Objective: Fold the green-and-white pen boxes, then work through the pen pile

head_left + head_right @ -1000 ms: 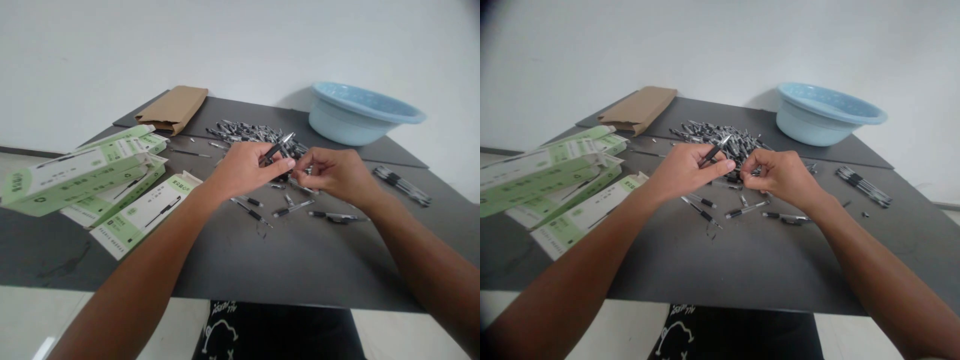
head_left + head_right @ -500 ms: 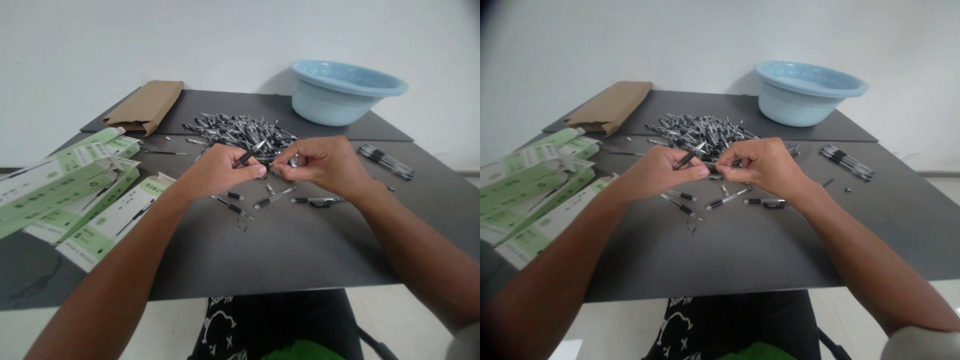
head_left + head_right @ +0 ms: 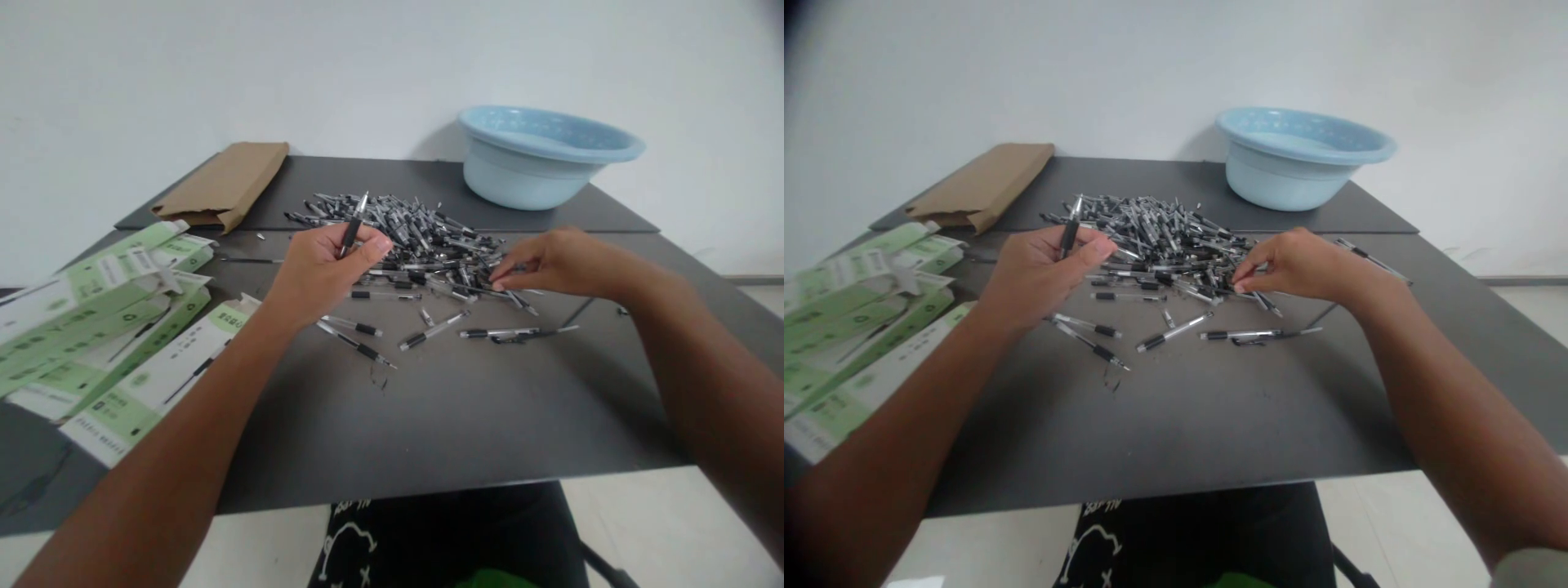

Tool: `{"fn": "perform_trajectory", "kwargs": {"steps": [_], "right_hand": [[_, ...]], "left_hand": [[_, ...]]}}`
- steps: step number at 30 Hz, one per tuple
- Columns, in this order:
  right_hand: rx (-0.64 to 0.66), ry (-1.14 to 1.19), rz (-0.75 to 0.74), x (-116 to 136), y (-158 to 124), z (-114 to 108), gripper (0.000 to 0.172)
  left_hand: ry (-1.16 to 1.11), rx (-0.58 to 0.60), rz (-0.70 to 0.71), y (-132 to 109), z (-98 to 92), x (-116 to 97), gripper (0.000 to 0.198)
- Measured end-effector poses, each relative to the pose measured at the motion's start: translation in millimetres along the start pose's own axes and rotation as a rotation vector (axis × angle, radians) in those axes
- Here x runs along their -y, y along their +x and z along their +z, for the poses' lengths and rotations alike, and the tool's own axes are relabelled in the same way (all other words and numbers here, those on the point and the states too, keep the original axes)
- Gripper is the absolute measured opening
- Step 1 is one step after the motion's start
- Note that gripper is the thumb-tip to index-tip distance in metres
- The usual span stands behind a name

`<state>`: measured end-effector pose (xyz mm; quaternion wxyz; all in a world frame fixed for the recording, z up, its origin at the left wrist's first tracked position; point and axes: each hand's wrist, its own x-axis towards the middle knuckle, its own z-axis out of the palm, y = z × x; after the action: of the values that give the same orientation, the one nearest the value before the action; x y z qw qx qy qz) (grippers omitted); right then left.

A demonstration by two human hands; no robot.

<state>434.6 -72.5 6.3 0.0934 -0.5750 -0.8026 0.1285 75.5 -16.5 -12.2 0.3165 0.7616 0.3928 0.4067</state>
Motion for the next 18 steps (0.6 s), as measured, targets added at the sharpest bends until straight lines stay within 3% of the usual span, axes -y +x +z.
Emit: {"fn": "perform_trajectory", "kwargs": {"steps": [5, 10, 18], "right_hand": [[-0.012, -0.041, -0.018, -24.6, -8.6, 20.1, 0.024], [-0.103, -0.093, -0.079, -18.7, -11.9, 26.9, 0.031], [-0.239, -0.111, -0.109, -0.2, -0.1, 50.9, 0.037]], "left_hand": [[-0.055, -0.050, -0.052, -2.1, -0.9, -4.9, 0.028], [-0.045, -0.123, -0.078, -1.3, -2.1, -0.8, 0.035], [-0.014, -0.124, -0.071, -0.5, -3.0, 4.2, 0.034]]}}
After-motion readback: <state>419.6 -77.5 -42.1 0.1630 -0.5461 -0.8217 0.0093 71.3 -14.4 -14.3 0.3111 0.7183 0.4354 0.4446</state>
